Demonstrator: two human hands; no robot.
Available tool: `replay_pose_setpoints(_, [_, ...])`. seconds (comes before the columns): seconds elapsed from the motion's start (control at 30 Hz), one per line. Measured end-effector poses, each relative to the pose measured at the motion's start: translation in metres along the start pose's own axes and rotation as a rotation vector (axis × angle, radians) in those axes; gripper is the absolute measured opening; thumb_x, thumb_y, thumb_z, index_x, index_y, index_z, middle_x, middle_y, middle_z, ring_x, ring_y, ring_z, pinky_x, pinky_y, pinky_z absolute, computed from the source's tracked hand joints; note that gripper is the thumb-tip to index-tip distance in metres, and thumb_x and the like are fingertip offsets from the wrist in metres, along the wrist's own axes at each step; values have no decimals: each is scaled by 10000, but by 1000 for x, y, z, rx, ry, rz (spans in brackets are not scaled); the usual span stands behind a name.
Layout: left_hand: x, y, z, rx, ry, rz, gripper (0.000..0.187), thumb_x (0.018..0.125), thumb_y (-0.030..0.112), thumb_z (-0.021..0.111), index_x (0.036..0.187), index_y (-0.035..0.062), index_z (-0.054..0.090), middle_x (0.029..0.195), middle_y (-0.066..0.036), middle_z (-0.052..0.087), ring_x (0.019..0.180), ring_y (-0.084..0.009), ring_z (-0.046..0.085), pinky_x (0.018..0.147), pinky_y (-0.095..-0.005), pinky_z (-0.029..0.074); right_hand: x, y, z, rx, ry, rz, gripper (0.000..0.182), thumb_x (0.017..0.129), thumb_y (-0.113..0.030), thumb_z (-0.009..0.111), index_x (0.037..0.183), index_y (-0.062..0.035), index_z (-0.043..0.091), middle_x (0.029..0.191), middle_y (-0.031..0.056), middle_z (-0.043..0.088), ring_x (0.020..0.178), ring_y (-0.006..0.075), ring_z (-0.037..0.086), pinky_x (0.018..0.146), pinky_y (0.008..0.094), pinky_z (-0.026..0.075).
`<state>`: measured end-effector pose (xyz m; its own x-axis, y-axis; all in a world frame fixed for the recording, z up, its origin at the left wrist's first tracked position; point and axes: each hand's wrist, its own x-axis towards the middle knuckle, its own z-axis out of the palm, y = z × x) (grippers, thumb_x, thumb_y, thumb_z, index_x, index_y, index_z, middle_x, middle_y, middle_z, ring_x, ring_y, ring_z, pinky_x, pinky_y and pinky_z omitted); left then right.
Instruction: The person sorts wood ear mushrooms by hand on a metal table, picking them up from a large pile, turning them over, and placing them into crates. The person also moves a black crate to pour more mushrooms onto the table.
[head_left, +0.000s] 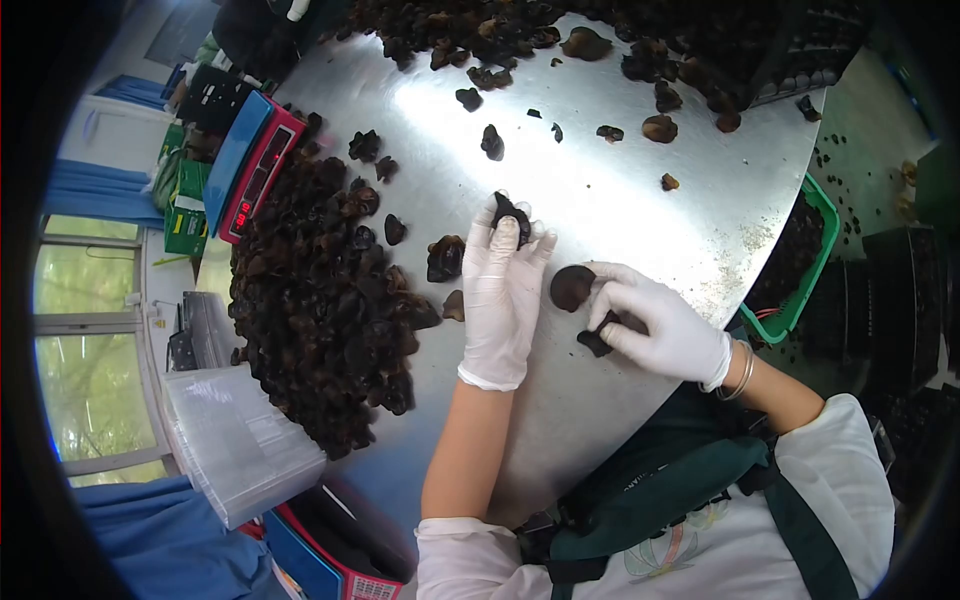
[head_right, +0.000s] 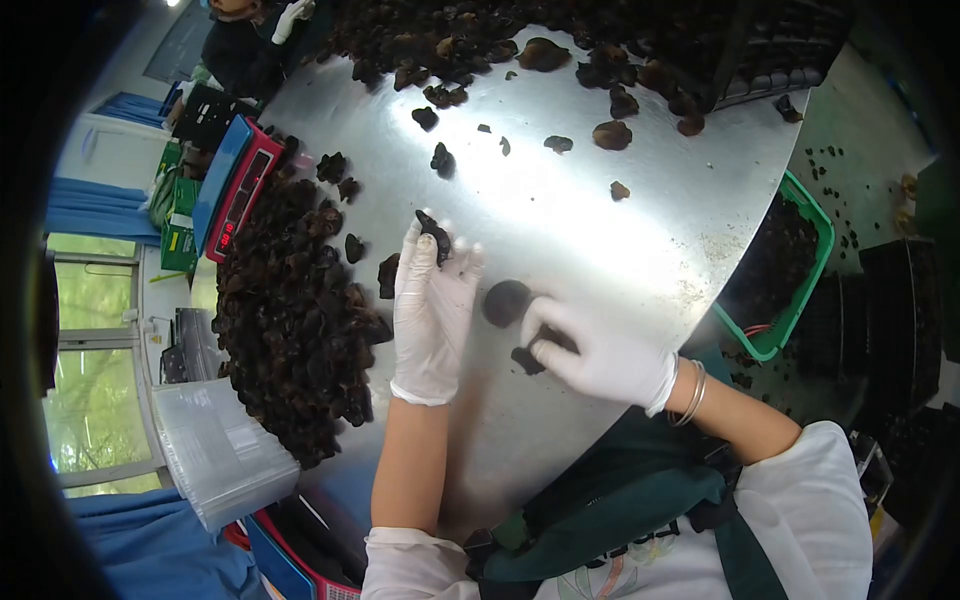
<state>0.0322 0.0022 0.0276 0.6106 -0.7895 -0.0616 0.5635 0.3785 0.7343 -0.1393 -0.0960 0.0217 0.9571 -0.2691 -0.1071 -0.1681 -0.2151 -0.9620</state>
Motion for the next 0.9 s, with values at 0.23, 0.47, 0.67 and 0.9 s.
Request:
replay_pose_setpoints(0.23, [0, 2, -18, 479, 150, 91, 265, 992, 52, 579, 1254, 43, 540, 1113, -33, 590, 994, -138, 576, 949, -309, 489, -1, 8, 12, -249, 109, -294, 151, 792, -137, 727, 938, -119, 696, 1415, 204, 528, 1107, 321, 598, 949, 379, 477])
replay_pose_setpoints(0.47, [-37, 55, -85, 1815, 155, 402, 349, 856, 14, 687, 1202, 34, 649, 1187, -130, 673, 1125, -298, 625, 998, -379, 472, 7, 9, 12, -352, -25, -412, 75, 839, -128, 701, 913, -114, 705, 1162, 98, 626, 997, 257, 618, 886, 378, 504])
replay_pose_setpoints(0.67, [-72, 77, -86, 1876, 272, 491, 451, 838, -8, 670, 1284, 35, 618, 1374, -152, 563, 1287, -320, 515, 1104, -406, 390, 42, -15, 48, -49, -175, -446, 147, 858, -102, 674, 1002, -103, 647, 1056, 68, 622, 1012, 280, 610, 886, 390, 504])
replay_pose_setpoints(0.9, [-110, 67, -42, 1613, 306, 469, 431, 839, -76, 582, 1264, -15, 622, 1331, -139, 600, 1244, -264, 561, 1089, -374, 399, 72, -3, 42, -342, -172, -454, 232, 841, -17, 660, 1058, -90, 691, 1031, 77, 677, 999, 261, 654, 882, 361, 521])
